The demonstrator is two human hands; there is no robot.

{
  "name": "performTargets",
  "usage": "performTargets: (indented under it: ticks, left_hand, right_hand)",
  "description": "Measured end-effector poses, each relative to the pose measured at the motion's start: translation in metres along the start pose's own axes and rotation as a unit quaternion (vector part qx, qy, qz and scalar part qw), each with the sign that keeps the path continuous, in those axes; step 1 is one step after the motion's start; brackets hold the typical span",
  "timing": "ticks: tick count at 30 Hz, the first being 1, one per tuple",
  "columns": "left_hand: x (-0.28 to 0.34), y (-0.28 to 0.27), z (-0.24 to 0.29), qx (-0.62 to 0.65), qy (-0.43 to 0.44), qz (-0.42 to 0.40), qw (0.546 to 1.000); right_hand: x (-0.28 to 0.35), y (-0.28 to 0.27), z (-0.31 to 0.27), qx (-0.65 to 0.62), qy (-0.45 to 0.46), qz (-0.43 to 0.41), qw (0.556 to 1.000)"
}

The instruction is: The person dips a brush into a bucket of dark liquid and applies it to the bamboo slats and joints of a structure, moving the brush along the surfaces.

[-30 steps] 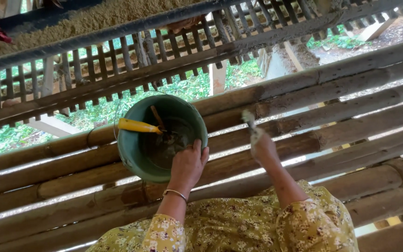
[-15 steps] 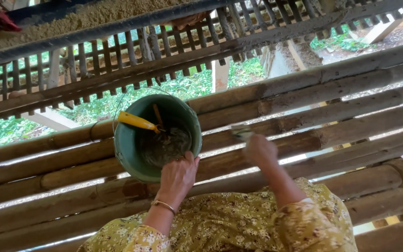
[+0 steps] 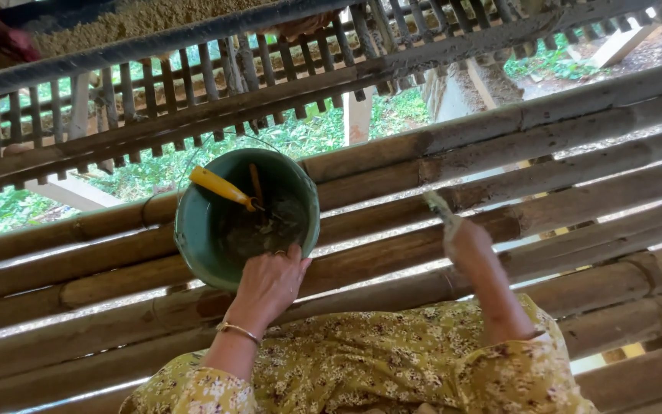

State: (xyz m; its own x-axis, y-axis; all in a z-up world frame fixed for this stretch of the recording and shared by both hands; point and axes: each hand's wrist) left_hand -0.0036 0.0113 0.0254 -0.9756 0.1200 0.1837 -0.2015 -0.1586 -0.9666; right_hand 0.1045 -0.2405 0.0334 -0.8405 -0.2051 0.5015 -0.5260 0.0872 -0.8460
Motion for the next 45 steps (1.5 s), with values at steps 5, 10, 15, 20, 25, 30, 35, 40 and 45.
performTargets:
  ticks: [5,10,15,20,25,30,35,40,45]
  left_hand:
    - [-0.012,0.054,-0.008,0.006,-0.003,0.071,0.997]
    - [-0.012,0.052,-0.013,0.004,-0.002,0.105,0.994]
    - [-0.014,0.047,-0.004,-0.006,-0.037,0.115,0.993]
    - [-0.027,0.048,0.015,0.049,-0.113,0.098,0.988]
    - [-0.029,0.026,0.022,0.119,-0.134,0.039,0.983]
    - [-0.031,0.024,0.020,0.114,-0.140,0.041,0.983]
    - [-0.031,0.020,0.021,0.122,-0.137,0.031,0.983]
    - [-0.031,0.016,0.021,0.119,-0.135,0.019,0.984]
    - [-0.031,0.017,0.021,0.118,-0.144,0.014,0.982]
  right_hand:
    - [0.006,0.053,0.001,-0.025,-0.135,0.039,0.990]
    - [-0.041,0.073,0.029,-0.041,-0.036,0.073,0.996]
    - [-0.047,0.086,0.012,-0.078,-0.058,0.002,0.995]
    - [-0.040,0.100,0.004,-0.076,-0.046,-0.007,0.996]
    - [-0.048,0.074,0.057,0.042,0.024,0.158,0.986]
    - [-0.045,0.058,0.045,0.008,0.043,0.133,0.990]
    - [-0.048,0.060,0.026,-0.026,0.052,0.104,0.993]
    - [-0.064,0.084,0.021,-0.057,0.069,0.081,0.993]
    - [-0.017,0.042,-0.047,-0.116,-0.015,-0.003,0.993]
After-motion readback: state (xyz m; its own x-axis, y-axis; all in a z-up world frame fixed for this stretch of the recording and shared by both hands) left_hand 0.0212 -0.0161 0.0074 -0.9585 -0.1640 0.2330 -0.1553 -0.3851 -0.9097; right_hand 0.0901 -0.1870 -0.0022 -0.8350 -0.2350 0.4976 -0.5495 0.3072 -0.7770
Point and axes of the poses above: each hand's wrist, its own x-axis away from the middle knuckle, its own y-axis out of the palm, z = x × y, and after that the axes turned 3 degrees about x, right-handed
